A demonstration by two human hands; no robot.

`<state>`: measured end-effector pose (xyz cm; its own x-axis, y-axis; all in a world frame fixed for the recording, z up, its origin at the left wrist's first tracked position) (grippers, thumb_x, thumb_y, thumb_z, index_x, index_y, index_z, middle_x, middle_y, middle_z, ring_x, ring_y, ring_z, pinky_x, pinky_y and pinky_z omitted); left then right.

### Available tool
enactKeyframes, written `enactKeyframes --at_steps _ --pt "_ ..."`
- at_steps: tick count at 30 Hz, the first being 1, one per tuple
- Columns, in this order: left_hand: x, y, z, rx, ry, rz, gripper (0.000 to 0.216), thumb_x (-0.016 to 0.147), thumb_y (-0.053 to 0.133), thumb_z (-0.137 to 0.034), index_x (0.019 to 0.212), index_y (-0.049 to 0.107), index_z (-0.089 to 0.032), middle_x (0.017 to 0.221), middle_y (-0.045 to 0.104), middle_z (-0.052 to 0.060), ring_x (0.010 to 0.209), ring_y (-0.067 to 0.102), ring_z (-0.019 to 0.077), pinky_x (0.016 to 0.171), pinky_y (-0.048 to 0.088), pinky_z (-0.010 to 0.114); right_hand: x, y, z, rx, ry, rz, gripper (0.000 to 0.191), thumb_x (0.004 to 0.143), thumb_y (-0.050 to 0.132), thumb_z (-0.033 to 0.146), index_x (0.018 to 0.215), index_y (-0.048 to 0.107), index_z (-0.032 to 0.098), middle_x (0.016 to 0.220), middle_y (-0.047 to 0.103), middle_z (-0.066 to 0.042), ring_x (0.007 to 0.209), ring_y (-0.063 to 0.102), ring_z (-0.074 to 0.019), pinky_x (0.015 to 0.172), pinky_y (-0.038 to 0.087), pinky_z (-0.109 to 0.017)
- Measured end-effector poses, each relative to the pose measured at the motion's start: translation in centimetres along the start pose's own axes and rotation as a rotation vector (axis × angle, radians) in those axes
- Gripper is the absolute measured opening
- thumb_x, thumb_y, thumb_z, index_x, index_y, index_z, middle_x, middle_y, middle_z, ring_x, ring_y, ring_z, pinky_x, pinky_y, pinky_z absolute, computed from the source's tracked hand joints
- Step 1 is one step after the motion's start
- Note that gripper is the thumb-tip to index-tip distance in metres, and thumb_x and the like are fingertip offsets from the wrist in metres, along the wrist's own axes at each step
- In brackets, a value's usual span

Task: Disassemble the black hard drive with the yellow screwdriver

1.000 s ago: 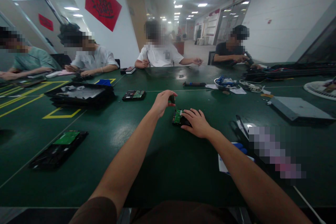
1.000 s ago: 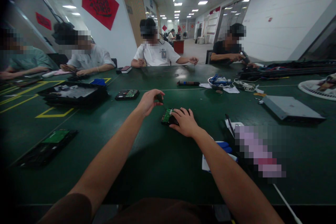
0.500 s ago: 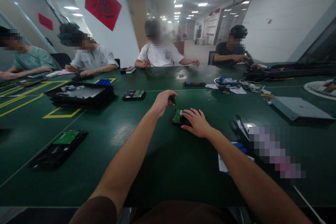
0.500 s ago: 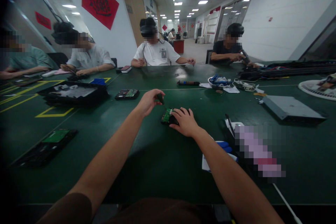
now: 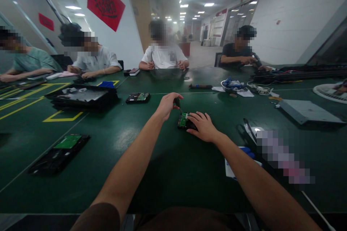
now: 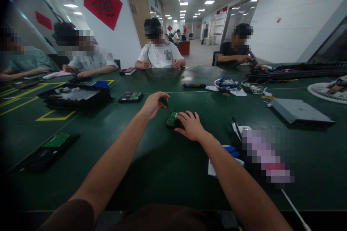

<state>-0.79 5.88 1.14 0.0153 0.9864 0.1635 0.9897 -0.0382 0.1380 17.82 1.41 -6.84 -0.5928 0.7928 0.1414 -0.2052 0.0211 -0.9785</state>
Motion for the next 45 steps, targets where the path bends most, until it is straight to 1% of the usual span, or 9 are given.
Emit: enactKeyframes --at_steps 5,10,17,22,26,33,39,42,45 --pt "-0.5 0.4 -0.3 -0.044 -0.029 0.055 0.027 0.079 0.070 -0.038 0.093 0.070 -0.015 0.089 0.068 0.009 0.082 0.065 0.0195 0.062 0.057 0.030 0.0 0.1 0.0 -0.001 -0.011 -0.024 0.067 0.097 0.048 0.064 0.156 0.039 0.034 0.166 0.031 -0.006 0.151 0.022 -0.0398 0.119 0.015 -0.068" --pt "-0.4 0.8 0.2 -0.156 -0.056 0.056 0.024 0.079 0.072 -0.035 0.089 0.061 -0.016 0.089 0.070 0.010 0.083 0.067 0.0202 0.067 0.060 0.034 0.0 0.3 -0.1 -0.010 -0.008 -0.033 0.066 0.097 0.047 0.065 0.156 0.039 0.034 0.166 0.031 -0.006 0.151 0.023 -0.0390 0.119 0.016 -0.067" --pt "-0.3 0.3 -0.5 0.004 0.072 -0.027 0.021 0.078 0.067 -0.037 0.082 0.071 -0.017 0.092 0.064 0.007 0.082 0.061 0.0174 0.058 0.055 0.026 0.0 0.2 0.0 -0.012 -0.004 -0.031 0.068 0.097 0.047 0.065 0.157 0.037 0.034 0.166 0.030 -0.006 0.151 0.022 -0.0393 0.120 0.015 -0.067" --pt "-0.5 0.7 -0.2 -0.088 -0.019 0.054 0.024 0.079 0.064 -0.037 0.088 0.070 -0.015 0.084 0.066 0.008 0.078 0.063 0.0189 0.060 0.056 0.029 0.0 0.2 -0.1 -0.015 -0.003 -0.022 0.068 0.097 0.047 0.065 0.157 0.036 0.034 0.166 0.031 -0.006 0.151 0.022 -0.0396 0.120 0.014 -0.068" --pt "-0.2 0.6 0.3 -0.186 -0.057 0.037 0.022 0.077 0.066 -0.036 0.088 0.064 -0.016 0.082 0.069 0.008 0.077 0.066 0.0200 0.062 0.058 0.033 -0.1 0.1 0.0 -0.015 -0.007 -0.024 0.068 0.097 0.047 0.065 0.157 0.036 0.035 0.166 0.031 -0.006 0.151 0.022 -0.0392 0.119 0.015 -0.068" --pt "-0.4 0.2 -0.4 0.036 0.024 -0.004 0.022 0.078 0.063 -0.035 0.080 0.072 -0.015 0.087 0.067 0.009 0.082 0.063 0.0188 0.056 0.051 0.025 0.0 0.1 0.0 -0.013 -0.003 -0.014 0.068 0.097 0.047 0.065 0.156 0.038 0.034 0.166 0.031 -0.006 0.151 0.021 -0.0396 0.119 0.015 -0.068" --pt "-0.5 1.1 0.2 -0.158 -0.083 0.094 0.028 0.080 0.069 -0.035 0.100 0.067 -0.016 0.088 0.071 0.010 0.082 0.067 0.0198 0.063 0.055 0.029 0.1 0.2 -0.1 -0.019 -0.003 -0.027 0.068 0.097 0.046 0.067 0.156 0.038 0.034 0.166 0.031 -0.006 0.151 0.023 -0.0392 0.119 0.016 -0.067" --pt "-0.4 1.2 0.6 -0.238 -0.095 0.090 0.024 0.081 0.071 -0.033 0.096 0.063 -0.016 0.092 0.073 0.011 0.085 0.070 0.0205 0.072 0.059 0.034 0.1 0.3 -0.1 -0.020 -0.004 -0.030 0.068 0.097 0.045 0.067 0.156 0.038 0.034 0.166 0.031 -0.006 0.151 0.022 -0.0391 0.120 0.016 -0.067" --pt "-0.2 0.9 0.6 -0.219 -0.070 0.068 0.022 0.080 0.072 -0.033 0.091 0.065 -0.016 0.093 0.071 0.010 0.084 0.068 0.0190 0.070 0.058 0.032 0.0 0.3 -0.1 -0.017 -0.006 -0.027 0.068 0.097 0.045 0.067 0.157 0.037 0.034 0.166 0.030 -0.006 0.151 0.022 -0.0394 0.120 0.016 -0.066"
Point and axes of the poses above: each hand's wrist, its own x-axis towards the middle knuckle, its own y-axis out of the palm, z = x × y, the point moved 6 cm from there along x, towards the middle knuckle
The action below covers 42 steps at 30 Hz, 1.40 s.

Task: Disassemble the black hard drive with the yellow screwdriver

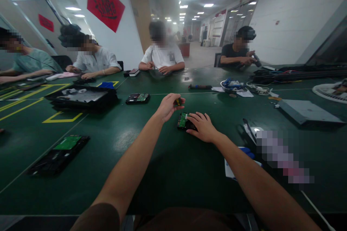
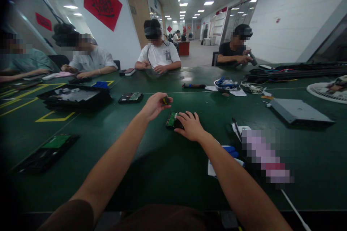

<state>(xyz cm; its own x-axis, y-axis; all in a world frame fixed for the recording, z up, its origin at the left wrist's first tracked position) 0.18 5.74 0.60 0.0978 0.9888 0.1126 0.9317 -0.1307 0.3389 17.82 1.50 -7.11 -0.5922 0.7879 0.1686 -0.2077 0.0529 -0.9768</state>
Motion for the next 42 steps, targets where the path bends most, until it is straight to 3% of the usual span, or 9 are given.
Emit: enactKeyframes --at_steps 5,9,15,22,30,37,42 --pt "-0.3 -0.2 -0.7 0.110 0.026 -0.008 0.023 0.078 0.072 -0.035 0.087 0.072 -0.015 0.094 0.068 0.008 0.082 0.063 0.0158 0.063 0.054 0.025 -0.1 -0.1 0.0 0.010 0.007 0.007 0.069 0.097 0.046 0.067 0.156 0.038 0.034 0.166 0.030 -0.006 0.152 0.022 -0.0392 0.120 0.015 -0.066" --pt "-0.5 0.3 -0.4 0.063 -0.043 0.041 0.022 0.080 0.072 -0.033 0.091 0.070 -0.014 0.092 0.070 0.010 0.083 0.065 0.0180 0.070 0.058 0.031 -0.1 -0.2 0.1 0.012 0.009 0.007 0.068 0.097 0.047 0.066 0.156 0.039 0.033 0.166 0.031 -0.006 0.151 0.022 -0.0389 0.120 0.016 -0.066" --pt "-0.1 0.1 0.0 -0.036 -0.065 0.000 0.015 0.081 0.067 -0.028 0.086 0.062 -0.015 0.083 0.070 0.010 0.081 0.069 0.0201 0.077 0.060 0.038 -0.1 -0.1 0.1 0.008 0.003 -0.002 0.068 0.096 0.049 0.065 0.156 0.039 0.033 0.166 0.031 -0.006 0.151 0.022 -0.0393 0.120 0.016 -0.066" --pt "-0.1 -0.6 -1.2 0.243 0.071 -0.089 0.020 0.076 0.064 -0.033 0.078 0.071 -0.014 0.089 0.068 0.010 0.080 0.063 0.0182 0.056 0.050 0.024 -0.1 0.0 0.0 0.008 0.001 -0.005 0.068 0.096 0.049 0.064 0.156 0.039 0.034 0.166 0.031 -0.006 0.151 0.022 -0.0398 0.120 0.015 -0.067" --pt "-0.1 0.0 -0.2 0.018 -0.036 0.001 0.022 0.080 0.068 -0.032 0.093 0.064 -0.015 0.087 0.071 0.010 0.081 0.068 0.0205 0.065 0.056 0.031 -0.1 -0.2 0.0 0.014 -0.001 -0.009 0.068 0.096 0.049 0.065 0.155 0.040 0.033 0.165 0.032 -0.007 0.151 0.023 -0.0403 0.119 0.016 -0.067" --pt "-0.1 -0.1 -0.7 0.151 0.056 0.003 0.022 0.079 0.071 -0.034 0.088 0.072 -0.014 0.095 0.068 0.008 0.081 0.062 0.0152 0.060 0.051 0.024 0.0 -0.2 0.1 0.015 0.010 0.011 0.069 0.096 0.048 0.066 0.156 0.038 0.033 0.166 0.030 -0.006 0.152 0.021 -0.0403 0.120 0.015 -0.067" --pt "-0.3 0.4 -0.4 0.121 0.008 0.064 0.025 0.081 0.072 -0.036 0.093 0.068 -0.015 0.094 0.071 0.010 0.083 0.066 0.0179 0.056 0.049 0.023 0.0 -0.3 0.1 0.008 0.011 0.016 0.068 0.097 0.047 0.065 0.156 0.039 0.033 0.166 0.031 -0.006 0.151 0.021 -0.0402 0.119 0.016 -0.067"
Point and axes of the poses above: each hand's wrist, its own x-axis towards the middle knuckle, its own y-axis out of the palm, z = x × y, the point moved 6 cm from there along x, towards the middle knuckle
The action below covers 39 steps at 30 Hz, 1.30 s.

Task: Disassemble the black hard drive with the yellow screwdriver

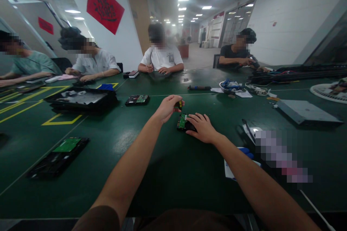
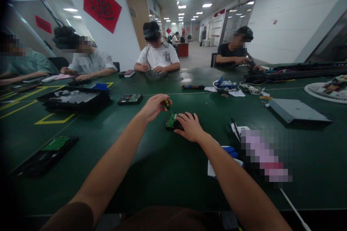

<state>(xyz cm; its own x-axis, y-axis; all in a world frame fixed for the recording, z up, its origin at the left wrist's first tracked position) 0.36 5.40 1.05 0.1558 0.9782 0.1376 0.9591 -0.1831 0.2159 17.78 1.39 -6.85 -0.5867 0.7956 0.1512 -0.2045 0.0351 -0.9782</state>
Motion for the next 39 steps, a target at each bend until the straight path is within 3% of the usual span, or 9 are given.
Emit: enactKeyframes --at_steps 6,11,16,20,27,35,39 --pt "0.0 0.2 0.4 -0.094 -0.035 -0.017 0.021 0.082 0.070 -0.032 0.092 0.063 -0.015 0.091 0.071 0.010 0.082 0.068 0.0191 0.064 0.055 0.029 -0.1 -0.1 0.1 -0.009 -0.010 -0.025 0.067 0.096 0.048 0.065 0.154 0.042 0.032 0.165 0.033 -0.006 0.150 0.024 -0.0398 0.119 0.018 -0.066" --pt "0.0 -0.2 -0.3 0.019 0.014 -0.072 0.020 0.079 0.069 -0.032 0.087 0.070 -0.014 0.092 0.068 0.008 0.080 0.063 0.0157 0.061 0.052 0.025 0.0 0.0 0.1 -0.005 -0.001 -0.012 0.067 0.096 0.048 0.065 0.155 0.040 0.033 0.165 0.032 -0.006 0.151 0.023 -0.0396 0.119 0.018 -0.066" --pt "-0.1 0.0 0.0 -0.006 -0.032 -0.015 0.025 0.079 0.069 -0.035 0.092 0.068 -0.014 0.089 0.070 0.010 0.082 0.066 0.0193 0.060 0.053 0.027 0.0 0.0 0.0 -0.008 -0.003 -0.003 0.067 0.097 0.047 0.065 0.156 0.039 0.034 0.166 0.031 -0.006 0.151 0.022 -0.0393 0.119 0.015 -0.067" --pt "-0.2 0.3 0.2 -0.073 -0.047 -0.006 0.021 0.079 0.070 -0.033 0.089 0.063 -0.015 0.088 0.071 0.011 0.083 0.068 0.0211 0.068 0.058 0.034 0.0 0.0 0.0 0.000 -0.006 -0.004 0.068 0.097 0.047 0.066 0.156 0.039 0.033 0.166 0.031 -0.006 0.151 0.023 -0.0394 0.120 0.016 -0.067" --pt "-0.5 0.1 -1.4 0.181 0.101 -0.102 0.021 0.080 0.067 -0.036 0.080 0.072 -0.015 0.093 0.066 0.009 0.086 0.061 0.0185 0.060 0.054 0.025 0.0 0.0 0.0 -0.004 0.003 0.006 0.068 0.097 0.046 0.066 0.156 0.038 0.034 0.166 0.030 -0.006 0.152 0.020 -0.0402 0.120 0.013 -0.068" --pt "-0.6 1.0 -0.4 -0.001 -0.017 0.062 0.024 0.081 0.070 -0.036 0.094 0.065 -0.016 0.091 0.070 0.010 0.088 0.066 0.0217 0.064 0.056 0.031 0.0 0.0 0.0 -0.003 0.002 0.003 0.068 0.096 0.047 0.065 0.156 0.038 0.033 0.166 0.031 -0.006 0.151 0.021 -0.0396 0.120 0.013 -0.066" --pt "-0.3 0.4 -0.3 0.011 0.016 0.025 0.023 0.080 0.069 -0.036 0.090 0.067 -0.015 0.094 0.069 0.010 0.087 0.065 0.0200 0.064 0.055 0.029 0.0 0.0 0.0 0.000 0.000 0.001 0.068 0.097 0.047 0.065 0.156 0.038 0.033 0.166 0.031 -0.006 0.151 0.022 -0.0393 0.120 0.013 -0.066"
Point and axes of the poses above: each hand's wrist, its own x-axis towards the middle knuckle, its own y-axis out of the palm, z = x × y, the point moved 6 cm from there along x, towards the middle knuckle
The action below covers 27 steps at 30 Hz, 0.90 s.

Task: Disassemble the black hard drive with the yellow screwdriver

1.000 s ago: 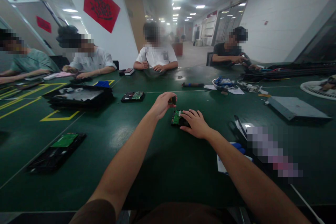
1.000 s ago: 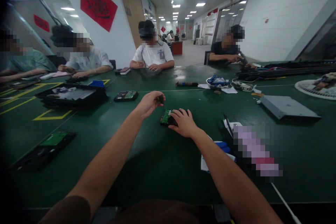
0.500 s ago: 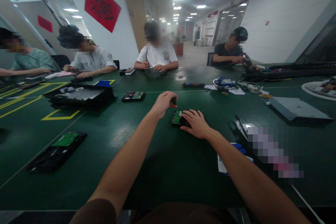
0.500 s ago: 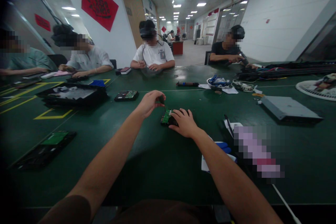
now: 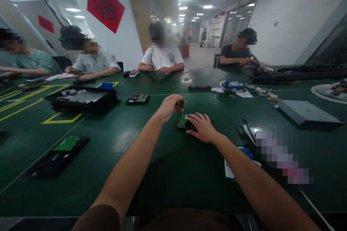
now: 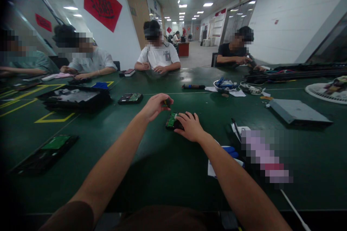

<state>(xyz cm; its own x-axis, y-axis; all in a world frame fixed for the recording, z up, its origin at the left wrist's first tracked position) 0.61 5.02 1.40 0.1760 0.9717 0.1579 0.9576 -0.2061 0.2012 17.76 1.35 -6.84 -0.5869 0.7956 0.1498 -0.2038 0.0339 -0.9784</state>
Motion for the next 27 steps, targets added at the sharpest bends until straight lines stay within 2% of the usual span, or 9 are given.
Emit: enactKeyframes --at_steps 3,5,9,13,18,22,27 --pt "0.1 -0.7 -0.4 0.096 0.049 -0.075 0.022 0.080 0.066 -0.036 0.085 0.072 -0.015 0.094 0.066 0.009 0.085 0.061 0.0180 0.059 0.052 0.025 0.0 0.0 0.0 0.002 -0.003 -0.008 0.068 0.097 0.047 0.065 0.156 0.039 0.033 0.166 0.031 -0.006 0.151 0.022 -0.0390 0.120 0.014 -0.065" --pt "0.1 -0.8 -0.5 0.108 0.045 -0.080 0.023 0.080 0.065 -0.037 0.084 0.073 -0.015 0.093 0.066 0.008 0.084 0.061 0.0177 0.059 0.053 0.025 0.0 0.0 0.0 0.003 -0.004 -0.010 0.067 0.097 0.047 0.066 0.155 0.039 0.034 0.166 0.031 -0.006 0.151 0.023 -0.0389 0.120 0.015 -0.065" --pt "0.1 -0.3 0.0 -0.013 -0.019 -0.018 0.025 0.080 0.067 -0.037 0.092 0.069 -0.015 0.090 0.067 0.009 0.084 0.064 0.0200 0.063 0.056 0.030 0.0 0.0 -0.1 -0.003 -0.010 -0.015 0.068 0.097 0.047 0.065 0.156 0.038 0.033 0.166 0.030 -0.006 0.151 0.023 -0.0391 0.120 0.016 -0.066" --pt "0.2 -0.3 0.4 -0.089 -0.024 -0.064 0.023 0.079 0.069 -0.036 0.090 0.064 -0.016 0.087 0.068 0.009 0.081 0.065 0.0196 0.069 0.059 0.036 0.0 0.1 -0.1 -0.005 -0.009 -0.010 0.068 0.097 0.046 0.065 0.157 0.037 0.033 0.166 0.030 -0.006 0.151 0.021 -0.0397 0.120 0.014 -0.067" --pt "0.0 -0.5 -0.5 0.039 0.059 -0.114 0.022 0.078 0.069 -0.037 0.082 0.070 -0.016 0.092 0.065 0.008 0.082 0.060 0.0180 0.065 0.058 0.030 0.0 0.2 -0.2 -0.004 -0.005 -0.007 0.068 0.097 0.046 0.066 0.156 0.038 0.034 0.166 0.030 -0.006 0.152 0.021 -0.0394 0.120 0.013 -0.067" --pt "-0.2 -0.3 -0.7 0.074 0.055 -0.069 0.024 0.080 0.067 -0.037 0.086 0.073 -0.015 0.096 0.065 0.010 0.088 0.060 0.0196 0.066 0.058 0.031 0.0 0.1 -0.2 -0.002 -0.004 -0.014 0.068 0.097 0.045 0.066 0.156 0.038 0.034 0.166 0.030 -0.005 0.151 0.022 -0.0391 0.120 0.015 -0.067" --pt "0.0 0.1 0.3 -0.087 -0.058 -0.008 0.025 0.079 0.068 -0.036 0.094 0.066 -0.017 0.088 0.067 0.009 0.084 0.064 0.0201 0.068 0.060 0.036 0.0 0.1 -0.1 -0.007 -0.015 -0.015 0.068 0.097 0.047 0.065 0.156 0.038 0.034 0.166 0.031 -0.006 0.151 0.022 -0.0397 0.119 0.016 -0.067"
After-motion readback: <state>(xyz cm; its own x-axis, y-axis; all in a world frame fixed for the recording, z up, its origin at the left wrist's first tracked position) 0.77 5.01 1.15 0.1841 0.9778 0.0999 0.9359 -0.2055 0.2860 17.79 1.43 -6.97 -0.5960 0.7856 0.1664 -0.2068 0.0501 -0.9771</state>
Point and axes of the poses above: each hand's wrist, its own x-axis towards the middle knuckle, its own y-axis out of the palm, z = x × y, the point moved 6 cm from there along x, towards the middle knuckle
